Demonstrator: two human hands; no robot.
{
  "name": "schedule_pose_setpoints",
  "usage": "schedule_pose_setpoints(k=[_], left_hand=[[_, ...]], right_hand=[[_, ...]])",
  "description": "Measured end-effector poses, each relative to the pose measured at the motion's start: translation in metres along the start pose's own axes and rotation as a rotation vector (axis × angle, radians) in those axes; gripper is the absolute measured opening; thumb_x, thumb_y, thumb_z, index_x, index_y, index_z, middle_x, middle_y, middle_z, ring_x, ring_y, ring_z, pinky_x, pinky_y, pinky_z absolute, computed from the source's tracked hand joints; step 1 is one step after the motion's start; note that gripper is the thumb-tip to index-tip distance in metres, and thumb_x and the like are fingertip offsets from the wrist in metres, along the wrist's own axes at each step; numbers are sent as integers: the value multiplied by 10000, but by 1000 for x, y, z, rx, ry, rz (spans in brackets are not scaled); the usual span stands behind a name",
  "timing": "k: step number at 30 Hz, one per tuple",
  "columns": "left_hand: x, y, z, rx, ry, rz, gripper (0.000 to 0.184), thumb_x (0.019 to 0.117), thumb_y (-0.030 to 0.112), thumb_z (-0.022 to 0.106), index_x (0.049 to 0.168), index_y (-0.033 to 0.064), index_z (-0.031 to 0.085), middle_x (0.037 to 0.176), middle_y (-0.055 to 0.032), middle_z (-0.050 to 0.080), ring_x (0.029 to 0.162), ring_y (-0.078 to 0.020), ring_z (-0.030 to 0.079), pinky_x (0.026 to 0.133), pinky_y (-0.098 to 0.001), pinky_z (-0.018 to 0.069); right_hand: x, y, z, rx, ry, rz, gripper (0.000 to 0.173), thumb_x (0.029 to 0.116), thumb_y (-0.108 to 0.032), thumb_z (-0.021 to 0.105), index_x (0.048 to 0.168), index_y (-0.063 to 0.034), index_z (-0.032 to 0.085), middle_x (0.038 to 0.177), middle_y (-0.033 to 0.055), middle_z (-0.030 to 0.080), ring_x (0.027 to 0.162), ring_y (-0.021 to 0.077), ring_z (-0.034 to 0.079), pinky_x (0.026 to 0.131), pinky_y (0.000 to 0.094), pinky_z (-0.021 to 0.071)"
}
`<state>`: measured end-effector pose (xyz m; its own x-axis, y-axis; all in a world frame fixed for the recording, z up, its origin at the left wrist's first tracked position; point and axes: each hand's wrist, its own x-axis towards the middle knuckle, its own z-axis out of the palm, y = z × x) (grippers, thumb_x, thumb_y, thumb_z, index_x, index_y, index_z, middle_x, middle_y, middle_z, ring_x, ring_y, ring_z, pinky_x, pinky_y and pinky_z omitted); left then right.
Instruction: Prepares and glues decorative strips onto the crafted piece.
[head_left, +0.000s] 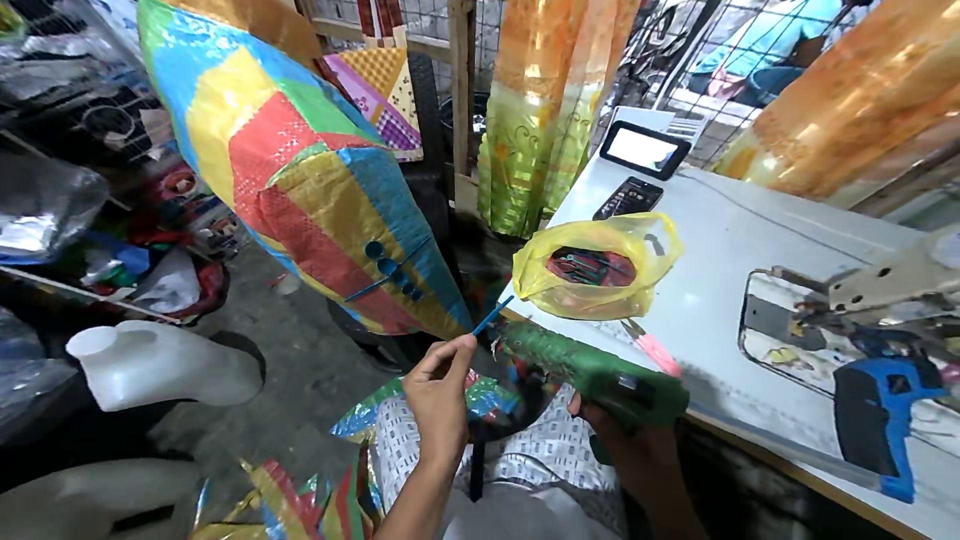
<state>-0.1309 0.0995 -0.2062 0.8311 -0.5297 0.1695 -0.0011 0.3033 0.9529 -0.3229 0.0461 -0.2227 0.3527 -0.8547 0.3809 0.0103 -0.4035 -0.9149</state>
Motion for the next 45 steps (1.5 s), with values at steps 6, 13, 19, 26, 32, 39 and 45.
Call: schedule_pose_setpoints(k=[6,13,19,26,32,39,45], left_hand=[[1,-2,2,22,-14,5,106,919,18,686,868,38,776,806,32,720,733,-16,652,704,-171,553],[2,-5,2,36,-38,27,112,932,19,676,889,28,779,835,17,729,746,-29,657,720,-183,559],[3,-5,2,36,-41,34,117,926,14,673,880,39,777,837,33,728,742,-16,652,709,-169,550],[3,-5,2,40,-50,33,124,928,10,661,878,38,771,829,38,723,721,-13,641,692,-164,542],[2,-4,5,27,-47,13,126,920,-1,662,866,38,769,815,38,718,711,-10,633,681,-162,537],[1,-2,6,22,-47,-7,134,922,-6,655,875,39,772,814,39,722,706,-14,641,682,-163,542],[-1,-2,6,2,-73,-14,135,924,0,659,878,52,774,819,46,722,709,-15,644,683,-168,548]], right_hand=[[0,-4,-1,-38,-27,9,279,953,-377,693,1085,-131,679,909,-151,718,842,-98,657,772,135,575],[1,2,-3,-32,-62,-4,280,963,-416,678,1080,-162,700,917,-132,724,853,-74,666,779,157,580],[5,1,-4,-67,6,9,327,959,-395,680,1059,-84,682,903,-124,716,849,-100,651,777,140,570],[9,4,-9,-84,50,2,328,948,-367,695,1067,-62,674,905,-115,716,847,-92,654,784,144,573],[8,3,-10,-66,63,19,292,941,-355,703,1056,-87,684,898,-131,718,839,-93,658,779,140,575],[12,8,-14,-77,98,-8,309,941,-364,705,1046,-74,679,886,-122,716,818,-88,658,757,143,577],[13,6,-18,-118,126,-8,358,943,-382,698,1064,-45,669,887,-111,715,821,-93,654,765,146,575]])
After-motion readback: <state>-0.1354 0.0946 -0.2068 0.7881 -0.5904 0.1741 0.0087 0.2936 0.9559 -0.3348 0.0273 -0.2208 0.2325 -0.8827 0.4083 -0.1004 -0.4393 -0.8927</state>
